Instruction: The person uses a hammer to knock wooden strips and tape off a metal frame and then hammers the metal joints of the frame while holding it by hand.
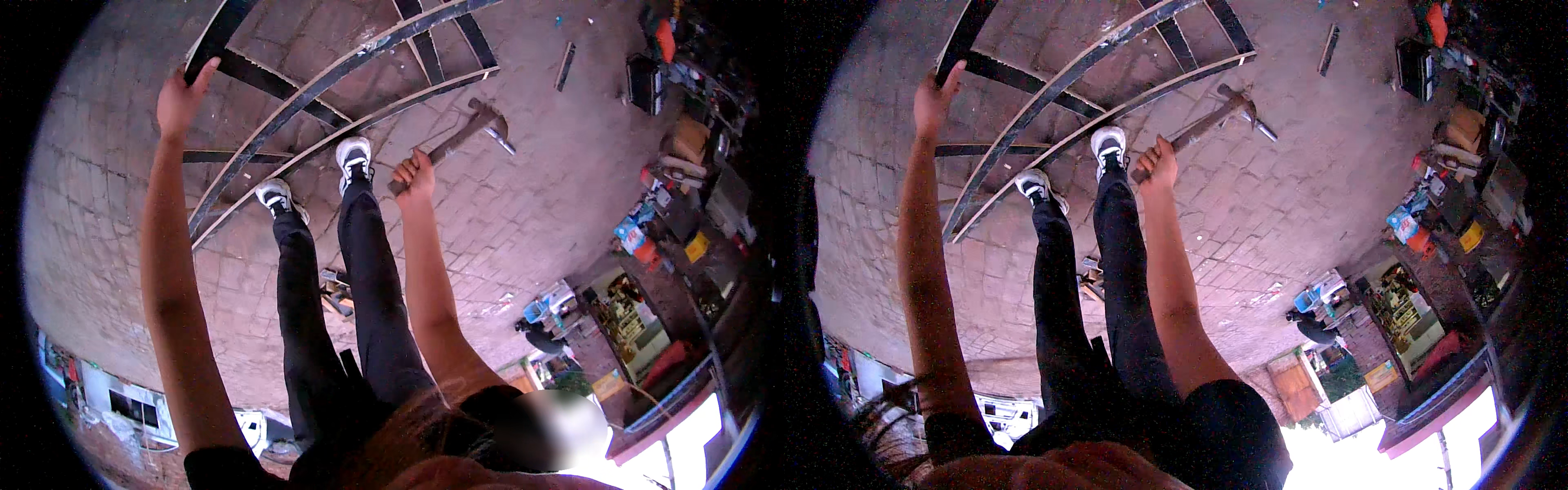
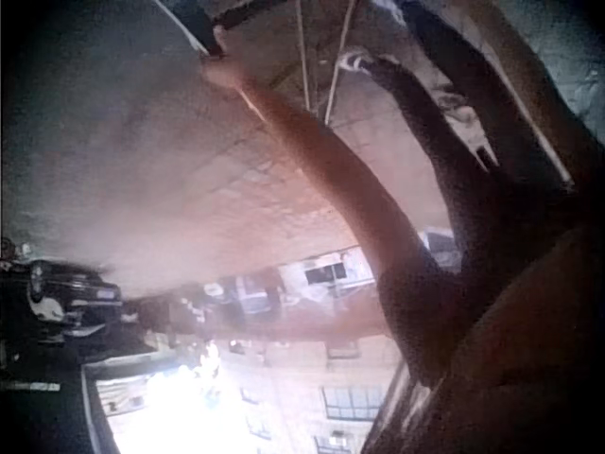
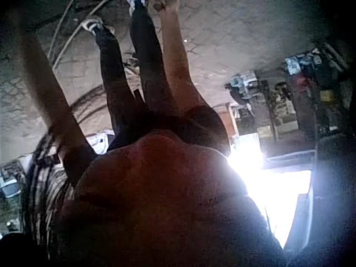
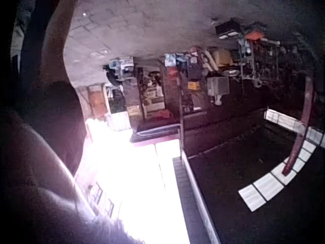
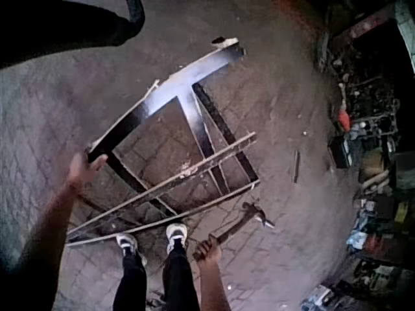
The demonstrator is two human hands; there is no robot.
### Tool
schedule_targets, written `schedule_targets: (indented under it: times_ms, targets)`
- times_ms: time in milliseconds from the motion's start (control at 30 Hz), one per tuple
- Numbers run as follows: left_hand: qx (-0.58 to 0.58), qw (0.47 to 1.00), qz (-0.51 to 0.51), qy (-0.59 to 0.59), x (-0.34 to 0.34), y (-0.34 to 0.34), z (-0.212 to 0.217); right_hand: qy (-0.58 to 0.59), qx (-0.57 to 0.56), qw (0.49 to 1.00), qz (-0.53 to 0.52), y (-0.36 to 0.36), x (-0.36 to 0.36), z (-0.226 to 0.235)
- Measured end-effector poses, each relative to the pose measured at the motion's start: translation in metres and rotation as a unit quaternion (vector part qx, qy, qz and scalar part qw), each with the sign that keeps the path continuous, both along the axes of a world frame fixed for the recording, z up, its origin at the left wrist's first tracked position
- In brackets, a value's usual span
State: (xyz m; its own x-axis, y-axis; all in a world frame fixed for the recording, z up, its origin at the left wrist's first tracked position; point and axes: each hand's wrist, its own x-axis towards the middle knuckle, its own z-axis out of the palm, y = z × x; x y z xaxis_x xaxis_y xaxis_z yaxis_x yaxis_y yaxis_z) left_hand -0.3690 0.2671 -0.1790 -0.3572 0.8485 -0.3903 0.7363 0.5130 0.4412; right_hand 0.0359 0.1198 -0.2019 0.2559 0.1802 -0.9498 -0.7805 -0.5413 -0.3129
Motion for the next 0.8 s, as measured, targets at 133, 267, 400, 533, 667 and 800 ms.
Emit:
schedule_targets:
  times_ms: [133,267,400,533,667,800]
  targets:
    - [0.03,0.999,-0.019,-0.036,0.0,-0.003,0.007,0.009,-0.002,1.0,-0.016,-0.017,-0.002,0.054]
    - [-0.056,0.998,-0.023,-0.029,0.0,-0.001,0.013,0.057,-0.003,0.998,-0.02,-0.017,-0.004,0.081]
    - [-0.03,0.999,-0.004,-0.022,-0.002,0.002,0.007,0.049,0.074,0.992,-0.084,0.01,0.011,0.092]
    - [-0.076,0.997,0.033,-0.011,-0.004,0.001,-0.004,-0.046,0.211,0.97,-0.111,0.038,0.053,0.106]
    - [-0.007,0.998,0.017,-0.062,-0.005,0.008,-0.015,-0.16,0.319,0.918,-0.171,0.06,0.085,0.106]
    - [-0.017,0.998,0.039,-0.037,-0.005,0.011,-0.019,-0.351,0.153,0.905,-0.186,0.09,0.023,0.01]
